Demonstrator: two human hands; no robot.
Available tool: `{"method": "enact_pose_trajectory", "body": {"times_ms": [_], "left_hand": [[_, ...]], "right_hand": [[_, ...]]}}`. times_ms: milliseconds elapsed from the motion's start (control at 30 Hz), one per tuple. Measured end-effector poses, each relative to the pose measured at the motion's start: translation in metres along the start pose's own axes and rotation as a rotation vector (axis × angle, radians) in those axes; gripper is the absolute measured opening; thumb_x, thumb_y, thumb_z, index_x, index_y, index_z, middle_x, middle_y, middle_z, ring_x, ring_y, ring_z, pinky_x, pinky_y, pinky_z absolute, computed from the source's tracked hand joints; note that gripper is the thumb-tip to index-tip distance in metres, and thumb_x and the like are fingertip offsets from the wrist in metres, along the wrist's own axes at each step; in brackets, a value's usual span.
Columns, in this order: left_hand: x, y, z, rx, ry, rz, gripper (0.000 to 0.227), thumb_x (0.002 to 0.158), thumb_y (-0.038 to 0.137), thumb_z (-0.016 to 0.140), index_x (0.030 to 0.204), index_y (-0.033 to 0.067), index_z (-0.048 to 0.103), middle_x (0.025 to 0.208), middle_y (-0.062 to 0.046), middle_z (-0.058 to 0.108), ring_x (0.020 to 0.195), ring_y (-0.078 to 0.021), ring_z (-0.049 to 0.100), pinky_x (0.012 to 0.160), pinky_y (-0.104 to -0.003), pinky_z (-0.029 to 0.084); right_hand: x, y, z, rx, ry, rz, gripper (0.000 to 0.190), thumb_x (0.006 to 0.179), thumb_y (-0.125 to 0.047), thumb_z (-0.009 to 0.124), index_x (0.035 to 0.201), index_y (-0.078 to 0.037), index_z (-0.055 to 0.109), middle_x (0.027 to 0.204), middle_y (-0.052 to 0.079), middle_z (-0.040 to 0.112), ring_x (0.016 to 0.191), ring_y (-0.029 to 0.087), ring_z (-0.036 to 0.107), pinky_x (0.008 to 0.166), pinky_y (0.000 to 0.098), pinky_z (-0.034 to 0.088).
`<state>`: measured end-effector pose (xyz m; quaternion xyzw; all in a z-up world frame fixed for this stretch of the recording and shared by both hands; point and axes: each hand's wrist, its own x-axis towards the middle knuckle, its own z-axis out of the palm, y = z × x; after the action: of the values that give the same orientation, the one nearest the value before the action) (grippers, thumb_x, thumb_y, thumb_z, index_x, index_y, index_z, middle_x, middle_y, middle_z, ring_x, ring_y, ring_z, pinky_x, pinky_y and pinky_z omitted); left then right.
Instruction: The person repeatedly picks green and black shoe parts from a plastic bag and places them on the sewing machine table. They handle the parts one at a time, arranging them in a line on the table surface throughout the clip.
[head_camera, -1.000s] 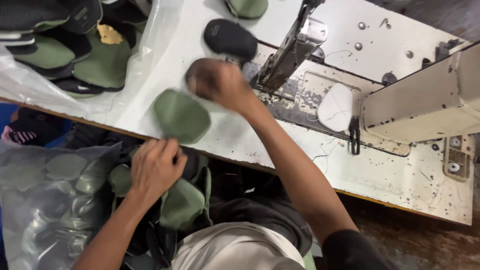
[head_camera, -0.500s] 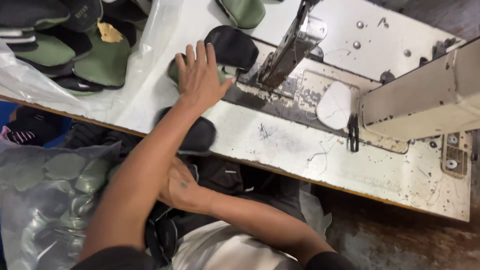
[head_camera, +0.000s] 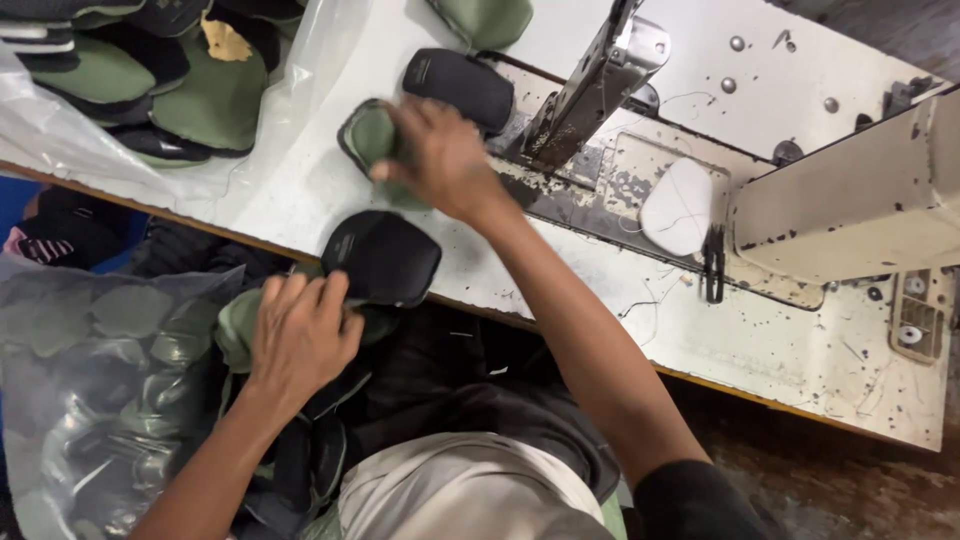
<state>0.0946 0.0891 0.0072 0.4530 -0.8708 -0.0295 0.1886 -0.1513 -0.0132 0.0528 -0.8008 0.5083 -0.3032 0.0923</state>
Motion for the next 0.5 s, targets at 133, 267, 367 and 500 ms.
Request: {"method": "enact_pose_trajectory", "body": {"times_ms": [133,267,367,500], "left_hand": [[-0.016,0.001,-0.052,-0.069,0.005,0.050,0.035,0.069,0.022,0.076,0.093,-0.0007,0.067,0.081,-0.017,0.061,0.083,-0.0359,0.057,0.082,-0.052,0.041],[0.031,0.014,-0.088,-0.162,0.145,0.108,0.045,0.064,0.018,0.069,0.105,0.0010,0.068,0.108,-0.021,0.063,0.102,-0.0406,0.059,0.094,-0.053,0.041],[0.096,0.011,-0.064,-0.458,0.021,0.223,0.045,0.076,0.014,0.060,0.118,0.0044,0.069,0.123,-0.014,0.064,0.116,-0.0325,0.060,0.106,-0.048,0.042],[0.180,0.018,0.011,-0.597,-0.041,0.119,0.048,0.086,0.030,0.062,0.125,0.0020,0.067,0.122,-0.015,0.061,0.115,-0.0308,0.056,0.098,-0.047,0.043]], "right_hand": [[-0.027,-0.032,0.051,-0.057,0.149,-0.123,0.065,0.091,-0.041,0.076,0.141,-0.005,0.057,0.128,0.022,0.060,0.117,0.041,0.057,0.098,0.0523,0.047],[-0.067,-0.071,0.064,0.021,0.063,-0.025,0.049,0.095,-0.029,0.075,0.140,-0.012,0.065,0.125,0.016,0.059,0.114,0.036,0.056,0.099,0.0490,0.045],[-0.093,-0.093,0.068,0.119,0.118,-0.009,0.053,0.073,-0.023,0.079,0.121,-0.004,0.066,0.120,0.022,0.059,0.107,0.042,0.055,0.092,0.0519,0.045],[-0.132,-0.129,0.088,0.189,-0.027,-0.006,0.046,0.078,-0.002,0.068,0.123,-0.005,0.070,0.125,0.025,0.059,0.108,0.045,0.057,0.096,0.0520,0.048]]}}
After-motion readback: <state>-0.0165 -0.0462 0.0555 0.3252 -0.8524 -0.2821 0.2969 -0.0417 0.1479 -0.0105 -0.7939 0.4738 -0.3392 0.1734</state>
